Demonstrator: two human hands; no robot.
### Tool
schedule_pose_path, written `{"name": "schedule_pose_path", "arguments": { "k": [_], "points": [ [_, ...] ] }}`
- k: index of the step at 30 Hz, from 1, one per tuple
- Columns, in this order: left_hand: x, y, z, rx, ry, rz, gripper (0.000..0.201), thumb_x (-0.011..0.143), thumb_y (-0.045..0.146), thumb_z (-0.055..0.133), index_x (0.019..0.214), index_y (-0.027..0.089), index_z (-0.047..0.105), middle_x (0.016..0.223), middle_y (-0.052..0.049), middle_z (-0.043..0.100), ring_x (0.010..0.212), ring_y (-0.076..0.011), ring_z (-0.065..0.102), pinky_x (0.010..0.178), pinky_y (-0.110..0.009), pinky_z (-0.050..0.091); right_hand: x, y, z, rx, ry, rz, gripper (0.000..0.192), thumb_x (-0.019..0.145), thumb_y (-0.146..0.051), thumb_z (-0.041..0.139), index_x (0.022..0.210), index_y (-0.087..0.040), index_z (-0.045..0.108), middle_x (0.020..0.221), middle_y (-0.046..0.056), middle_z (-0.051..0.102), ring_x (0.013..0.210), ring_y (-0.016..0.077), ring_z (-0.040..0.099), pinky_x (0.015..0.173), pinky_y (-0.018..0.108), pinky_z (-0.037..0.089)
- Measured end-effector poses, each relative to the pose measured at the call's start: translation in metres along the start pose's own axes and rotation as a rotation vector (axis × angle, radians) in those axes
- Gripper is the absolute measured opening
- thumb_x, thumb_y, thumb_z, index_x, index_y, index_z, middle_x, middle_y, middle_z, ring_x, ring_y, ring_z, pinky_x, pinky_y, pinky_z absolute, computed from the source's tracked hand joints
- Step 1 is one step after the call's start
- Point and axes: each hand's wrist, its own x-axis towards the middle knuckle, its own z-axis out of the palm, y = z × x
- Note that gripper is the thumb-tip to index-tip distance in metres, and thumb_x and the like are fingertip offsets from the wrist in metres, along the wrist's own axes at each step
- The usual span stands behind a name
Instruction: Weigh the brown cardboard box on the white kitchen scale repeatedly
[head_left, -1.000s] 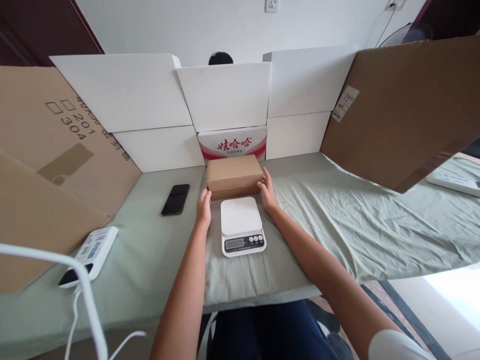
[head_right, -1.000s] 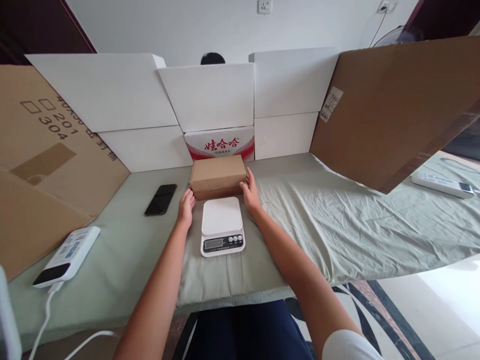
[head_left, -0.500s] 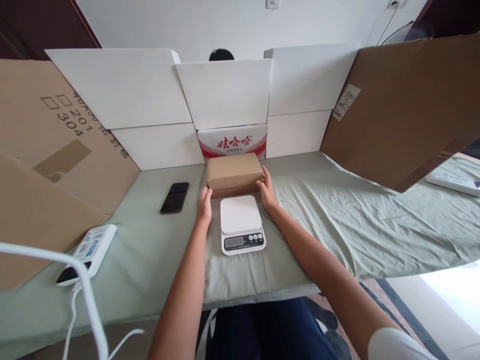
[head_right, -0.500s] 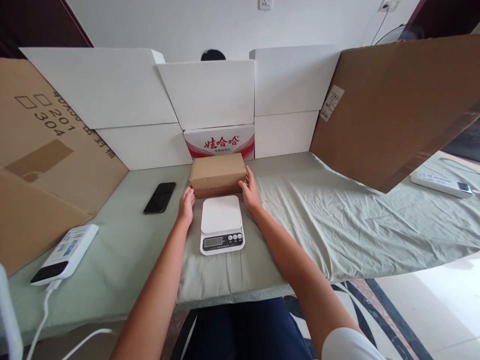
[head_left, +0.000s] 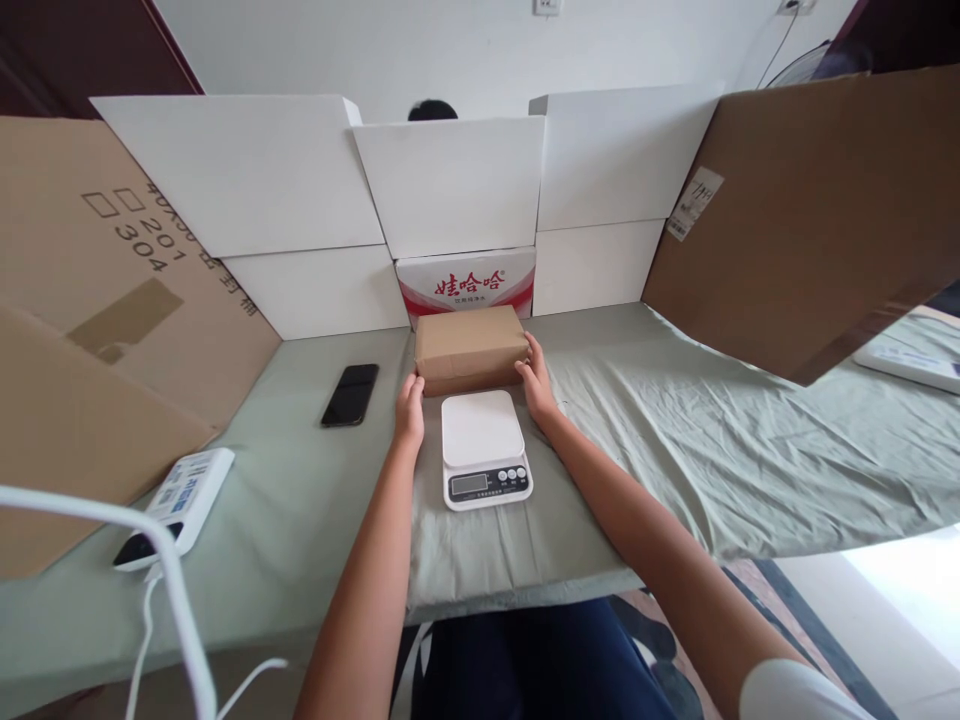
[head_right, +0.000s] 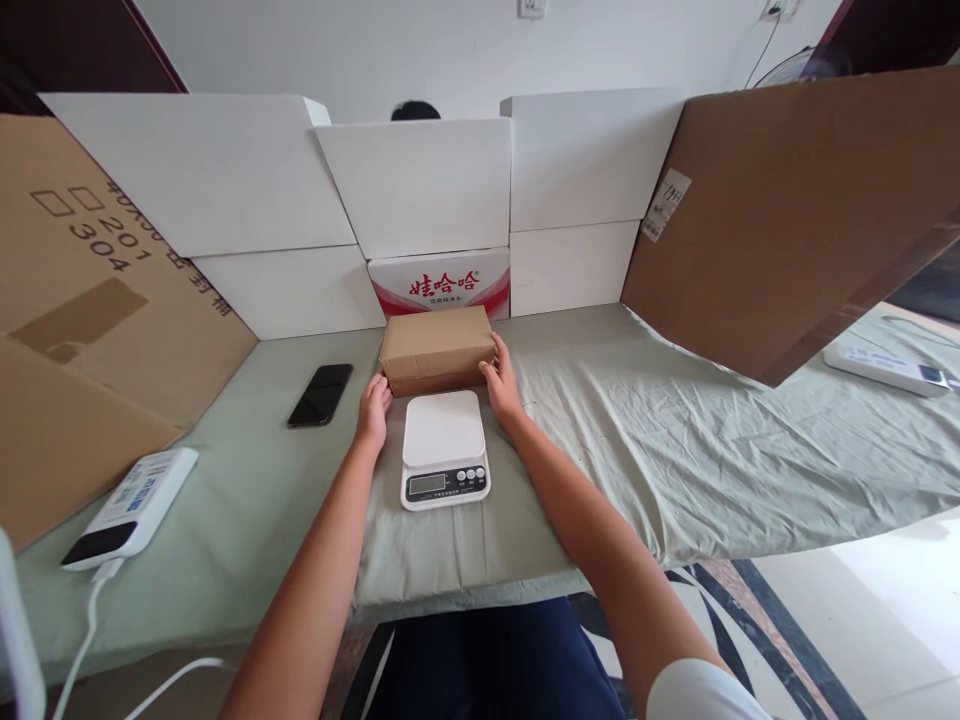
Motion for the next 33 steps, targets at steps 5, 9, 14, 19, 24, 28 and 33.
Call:
{"name": "schedule_pose_path", "arguments": {
  "k": [5, 9, 14, 19, 24, 28, 33],
  "points": [
    [-0.009, 0.002, -0.004, 0.010, -0.003, 0.007, 0.053, 0.092, 0.057, 0.061, 0.129, 0.022, 0.070, 0.144, -0.012, 0.070, 0.144, -0.0286, 0.059, 0.123, -0.042, 0.042, -0.007, -0.005, -0.002, -0.011, -0.007, 0.018, 0.077, 0.093, -0.056, 0.057, 0.160, -0.026, 0.037, 0.161, 0.011, 0.053, 0.140, 0.0312, 0.055, 0.124, 0.051, 0.041],
    [-0.013, 0.003, -0.006, 0.037, -0.023, 0.024, 0.052, 0.091, 0.058, 0.059, 0.127, 0.021, 0.071, 0.142, -0.012, 0.071, 0.142, -0.0301, 0.060, 0.123, -0.044, 0.042, -0.010, -0.009, -0.001, 0.011, -0.029, 0.001, 0.081, 0.092, -0.057, 0.060, 0.162, -0.025, 0.034, 0.167, 0.011, 0.047, 0.149, 0.0317, 0.049, 0.129, 0.050, 0.036],
    [-0.020, 0.023, -0.004, 0.108, -0.024, 0.127, 0.053, 0.092, 0.059, 0.060, 0.126, 0.019, 0.069, 0.139, -0.014, 0.071, 0.141, -0.0318, 0.059, 0.122, -0.046, 0.042, -0.012, -0.016, 0.001, 0.012, -0.081, -0.102, 0.093, 0.091, -0.068, 0.063, 0.166, -0.026, 0.027, 0.174, 0.012, 0.035, 0.157, 0.0331, 0.042, 0.131, 0.052, 0.034],
    [-0.056, 0.050, -0.013, 0.176, -0.072, 0.332, 0.066, 0.093, 0.065, 0.059, 0.138, 0.017, 0.064, 0.144, -0.017, 0.067, 0.142, -0.0344, 0.059, 0.123, -0.043, 0.042, -0.043, -0.032, -0.008, -0.196, -0.046, -0.275, 0.094, 0.093, -0.069, 0.061, 0.168, -0.028, 0.023, 0.171, 0.014, 0.034, 0.160, 0.0369, 0.034, 0.130, 0.054, 0.036],
    [-0.118, 0.041, -0.036, 0.127, -0.042, 0.288, 0.078, 0.092, 0.067, 0.061, 0.149, 0.015, 0.060, 0.147, -0.019, 0.066, 0.152, -0.0377, 0.048, 0.125, -0.047, 0.040, -0.094, -0.047, -0.028, -0.310, -0.069, -0.352, 0.088, 0.097, -0.063, 0.058, 0.170, -0.033, 0.020, 0.164, 0.013, 0.037, 0.159, 0.0393, 0.033, 0.130, 0.060, 0.035],
    [-0.147, 0.027, -0.048, 0.129, 0.002, 0.212, 0.083, 0.091, 0.070, 0.060, 0.154, 0.016, 0.057, 0.151, -0.018, 0.064, 0.154, -0.0388, 0.045, 0.126, -0.050, 0.039, -0.112, -0.052, -0.036, -0.341, -0.118, -0.303, 0.085, 0.099, -0.063, 0.055, 0.170, -0.035, 0.017, 0.160, 0.014, 0.040, 0.156, 0.0400, 0.036, 0.127, 0.062, 0.038],
    [-0.146, 0.024, -0.048, 0.137, 0.006, 0.162, 0.081, 0.092, 0.068, 0.059, 0.157, 0.019, 0.055, 0.155, -0.016, 0.062, 0.151, -0.0369, 0.051, 0.125, -0.048, 0.041, -0.108, -0.055, -0.032, -0.336, -0.107, -0.267, 0.082, 0.100, -0.062, 0.054, 0.169, -0.038, 0.018, 0.159, 0.012, 0.043, 0.152, 0.0391, 0.039, 0.123, 0.062, 0.041]
  ]
}}
